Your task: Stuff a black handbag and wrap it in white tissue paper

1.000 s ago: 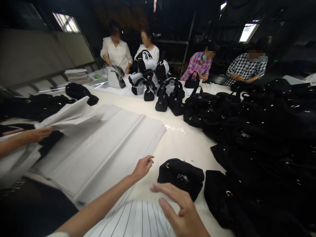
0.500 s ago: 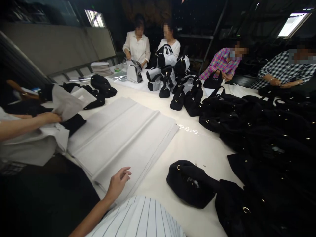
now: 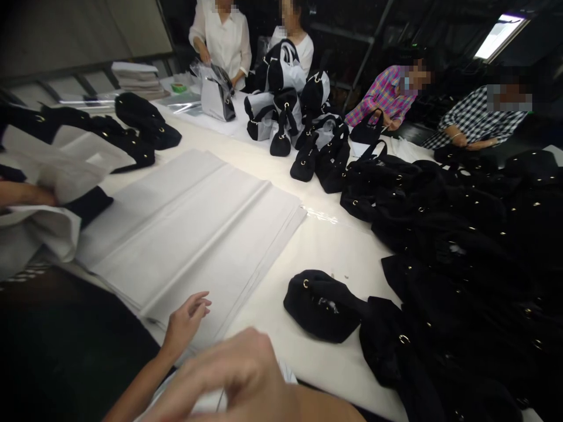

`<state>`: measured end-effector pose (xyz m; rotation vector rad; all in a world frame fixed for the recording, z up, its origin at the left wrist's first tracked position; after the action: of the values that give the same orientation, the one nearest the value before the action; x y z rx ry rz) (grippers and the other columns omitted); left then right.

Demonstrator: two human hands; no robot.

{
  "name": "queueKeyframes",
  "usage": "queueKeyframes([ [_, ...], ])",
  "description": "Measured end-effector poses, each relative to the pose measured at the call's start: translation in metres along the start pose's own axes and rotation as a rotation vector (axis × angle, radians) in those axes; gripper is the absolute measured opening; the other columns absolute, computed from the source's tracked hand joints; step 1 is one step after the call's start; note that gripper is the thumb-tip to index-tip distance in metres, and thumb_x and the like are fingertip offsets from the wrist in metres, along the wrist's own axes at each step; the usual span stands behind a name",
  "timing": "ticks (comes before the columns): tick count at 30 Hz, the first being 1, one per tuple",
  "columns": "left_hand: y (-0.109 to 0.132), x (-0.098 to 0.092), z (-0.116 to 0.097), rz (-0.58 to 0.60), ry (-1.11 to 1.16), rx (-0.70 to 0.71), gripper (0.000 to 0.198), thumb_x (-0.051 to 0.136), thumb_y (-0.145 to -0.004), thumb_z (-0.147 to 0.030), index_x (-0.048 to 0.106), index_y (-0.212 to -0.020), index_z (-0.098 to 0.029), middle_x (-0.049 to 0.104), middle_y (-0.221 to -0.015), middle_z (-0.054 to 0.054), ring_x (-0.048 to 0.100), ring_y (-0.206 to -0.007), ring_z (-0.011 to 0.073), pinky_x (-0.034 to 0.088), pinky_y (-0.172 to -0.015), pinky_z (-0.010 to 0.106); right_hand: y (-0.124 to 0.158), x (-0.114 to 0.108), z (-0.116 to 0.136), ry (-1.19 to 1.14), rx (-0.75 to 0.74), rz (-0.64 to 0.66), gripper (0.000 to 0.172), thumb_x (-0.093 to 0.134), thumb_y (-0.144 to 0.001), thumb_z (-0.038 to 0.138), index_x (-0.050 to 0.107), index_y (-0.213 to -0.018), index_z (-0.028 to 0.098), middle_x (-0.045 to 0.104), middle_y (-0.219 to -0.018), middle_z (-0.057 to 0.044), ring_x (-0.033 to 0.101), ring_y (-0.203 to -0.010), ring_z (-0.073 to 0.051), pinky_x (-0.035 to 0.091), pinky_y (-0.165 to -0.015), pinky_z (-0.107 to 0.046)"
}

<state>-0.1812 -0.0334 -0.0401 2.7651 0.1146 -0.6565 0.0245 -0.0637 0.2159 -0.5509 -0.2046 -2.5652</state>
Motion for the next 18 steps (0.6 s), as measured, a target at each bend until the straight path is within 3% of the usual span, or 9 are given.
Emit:
queueKeyframes([
  [4,-0.013,-0.027,0.021,-0.054,0.001,-0.066,0.039,0.051,-0.076,-0.041,0.061,-0.107,-0.02,0.072,-0.087,0.003,0.07,-0.075,0.0196,0.058,-0.074,0.034,-0.06,-0.064,-0.088,0.067,0.153,-0.471,0.033,0.078,-0.065,0.045,0.058,-0.062,0.018,0.061,-0.051,0.001,0.053,-0.043,-0.01,0.047,-0.046,-0.022],
  [6,-0.027,-0.046,0.033,-0.085,0.03,-0.087,0.04,0.052,-0.075,-0.043,0.061,-0.106,-0.018,0.072,-0.085,0.004,0.071,-0.074,0.0205,0.058,-0.074,0.035,-0.085,-0.094,-0.142,0.214,0.242,-0.657,0.044,0.066,-0.074,0.054,0.048,-0.053,0.02,0.055,-0.044,0.001,0.046,-0.039,-0.01,0.043,-0.045,-0.024],
  [8,-0.047,-0.069,0.042,-0.101,0.042,-0.095,0.042,0.052,-0.076,-0.044,0.06,-0.108,-0.018,0.072,-0.088,0.005,0.071,-0.076,0.0208,0.058,-0.075,0.035,-0.106,-0.114,-0.189,0.398,0.276,-0.744,0.042,0.054,-0.082,0.054,0.053,-0.058,0.019,0.063,-0.058,-0.006,0.057,-0.052,-0.016,0.05,-0.057,-0.031],
  [9,-0.06,-0.082,0.046,-0.114,0.043,-0.096,0.042,0.052,-0.076,-0.044,0.06,-0.109,-0.018,0.072,-0.089,0.005,0.071,-0.077,0.0209,0.058,-0.076,0.035,-0.117,-0.121,-0.207,0.511,0.262,-0.781,0.035,0.054,-0.082,0.05,0.06,-0.07,0.017,0.069,-0.074,-0.01,0.063,-0.065,-0.021,0.053,-0.066,-0.034],
  [10,-0.073,-0.095,0.049,-0.128,0.045,-0.092,0.042,0.052,-0.076,-0.044,0.059,-0.11,-0.019,0.072,-0.09,0.005,0.071,-0.078,0.0209,0.058,-0.077,0.035,-0.128,-0.126,-0.221,0.632,0.243,-0.809,0.033,0.055,-0.081,0.045,0.064,-0.088,0.015,0.07,-0.094,-0.014,0.065,-0.083,-0.026,0.053,-0.076,-0.038],
  [11,-0.086,-0.107,0.05,-0.146,0.047,-0.085,0.042,0.052,-0.076,-0.045,0.059,-0.11,-0.019,0.072,-0.09,0.004,0.071,-0.078,0.0209,0.058,-0.077,0.035,-0.141,-0.129,-0.232,0.755,0.233,-0.833,0.04,0.056,-0.079,0.041,0.062,-0.108,0.013,0.065,-0.114,-0.017,0.062,-0.101,-0.03,0.051,-0.087,-0.041],
  [13,-0.113,-0.131,0.052,-0.183,0.052,-0.062,0.042,0.053,-0.076,-0.045,0.06,-0.108,-0.02,0.072,-0.088,0.004,0.071,-0.077,0.0208,0.058,-0.076,0.035,-0.17,-0.134,-0.246,0.976,0.27,-0.878,0.065,0.055,-0.079,0.037,0.044,-0.134,0.006,0.046,-0.139,-0.022,0.044,-0.128,-0.035,0.041,-0.103,-0.045],
  [15,-0.137,-0.15,0.05,-0.196,0.062,-0.034,0.041,0.054,-0.075,-0.045,0.06,-0.107,-0.019,0.072,-0.086,0.004,0.071,-0.075,0.0205,0.059,-0.074,0.034,-0.204,-0.139,-0.255,1.14,0.372,-0.932,0.077,0.052,-0.083,0.039,0.03,-0.14,-0.006,0.033,-0.146,-0.029,0.03,-0.137,-0.038,0.031,-0.109,-0.049],
  [18,-0.161,-0.169,0.048,-0.184,0.072,0.002,0.04,0.054,-0.075,-0.043,0.061,-0.107,-0.019,0.072,-0.085,0.004,0.071,-0.074,0.0199,0.059,-0.073,0.034,-0.251,-0.145,-0.268,1.292,0.537,-1.034,0.082,0.042,-0.088,0.051,0.027,-0.14,-0.011,0.023,-0.149,-0.033,0.022,-0.139,-0.042,0.026,-0.107,-0.06],
])
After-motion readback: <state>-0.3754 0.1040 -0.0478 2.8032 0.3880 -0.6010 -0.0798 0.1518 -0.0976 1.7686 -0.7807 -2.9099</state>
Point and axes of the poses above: each hand's wrist, its own y-axis away from the middle knuckle, its own x-axis out of the palm, z = x × y, the point moved 1 cm from there along -y, towards the middle knuckle
